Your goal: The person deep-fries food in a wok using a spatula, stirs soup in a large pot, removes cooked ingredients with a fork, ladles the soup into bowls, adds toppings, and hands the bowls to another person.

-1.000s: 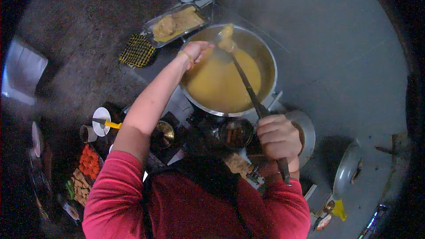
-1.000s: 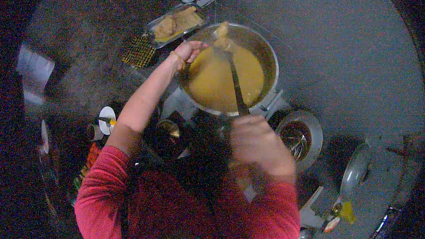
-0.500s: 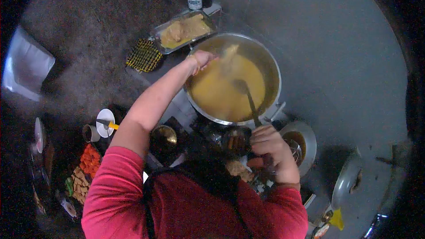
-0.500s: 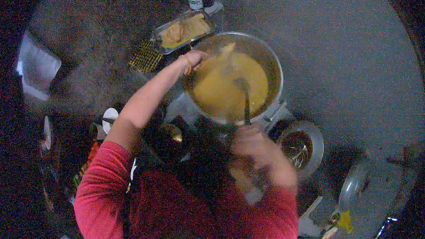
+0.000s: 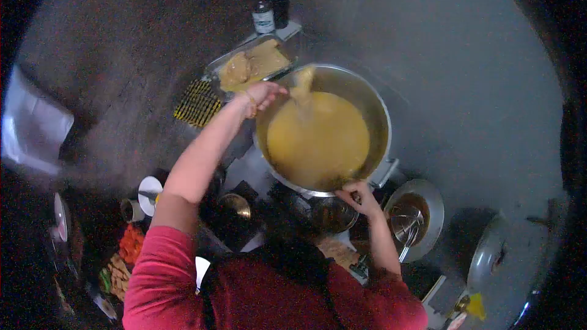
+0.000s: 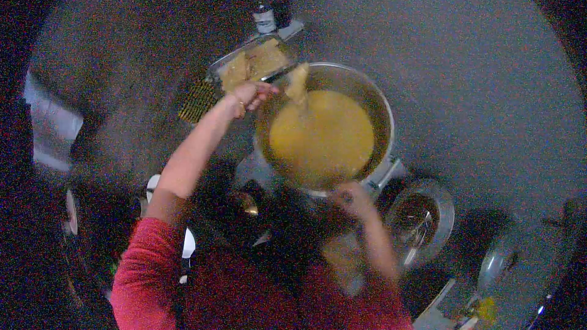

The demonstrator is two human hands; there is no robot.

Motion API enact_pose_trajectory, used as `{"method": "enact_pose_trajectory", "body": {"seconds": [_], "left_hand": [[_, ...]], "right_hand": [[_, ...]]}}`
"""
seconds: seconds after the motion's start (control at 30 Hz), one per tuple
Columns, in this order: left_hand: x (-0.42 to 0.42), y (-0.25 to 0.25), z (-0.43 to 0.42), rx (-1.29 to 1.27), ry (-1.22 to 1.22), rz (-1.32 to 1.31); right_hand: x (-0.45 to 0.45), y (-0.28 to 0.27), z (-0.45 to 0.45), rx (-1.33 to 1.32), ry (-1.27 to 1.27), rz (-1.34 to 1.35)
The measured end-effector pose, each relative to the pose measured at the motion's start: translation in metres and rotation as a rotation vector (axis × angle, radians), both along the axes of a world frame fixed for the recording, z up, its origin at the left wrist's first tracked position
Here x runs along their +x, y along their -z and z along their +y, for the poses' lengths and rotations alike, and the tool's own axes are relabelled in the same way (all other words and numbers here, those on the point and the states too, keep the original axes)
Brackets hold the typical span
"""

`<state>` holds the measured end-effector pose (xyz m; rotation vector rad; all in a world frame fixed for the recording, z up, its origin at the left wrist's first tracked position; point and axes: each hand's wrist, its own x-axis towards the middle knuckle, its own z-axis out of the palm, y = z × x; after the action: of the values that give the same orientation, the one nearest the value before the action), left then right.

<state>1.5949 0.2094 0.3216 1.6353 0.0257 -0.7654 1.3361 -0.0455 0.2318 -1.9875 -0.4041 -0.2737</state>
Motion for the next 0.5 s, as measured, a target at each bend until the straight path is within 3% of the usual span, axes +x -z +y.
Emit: {"method": "enact_pose_trajectory", "body": {"seconds": [0.07, 0.17, 0.3, 0.37, 0.5], "left_hand": [[0.017, -0.022, 0.012, -0.015, -0.043, -0.032], [0.046, -0.039, 0.009, -0.087, -0.026, -0.084], [0.077, -0.055, 0.006, -0.104, -0.064, -0.235], [0.1, -0.067, 0.029, -0.086, -0.106, -0.18], [0.133, -0.031, 0.087, -0.036, -0.143, -0.191]], "right_hand": [[0.013, 0.028, -0.002, -0.132, -0.012, 0.171], [0.015, 0.065, -0.013, -0.07, 0.054, 0.111], [0.032, 0.055, -0.014, -0.003, 0.129, -0.01], [0.051, 0.05, -0.007, 0.048, 0.072, 0.019], [0.067, 0.019, 0.013, -0.008, 0.211, 0.115]]}}
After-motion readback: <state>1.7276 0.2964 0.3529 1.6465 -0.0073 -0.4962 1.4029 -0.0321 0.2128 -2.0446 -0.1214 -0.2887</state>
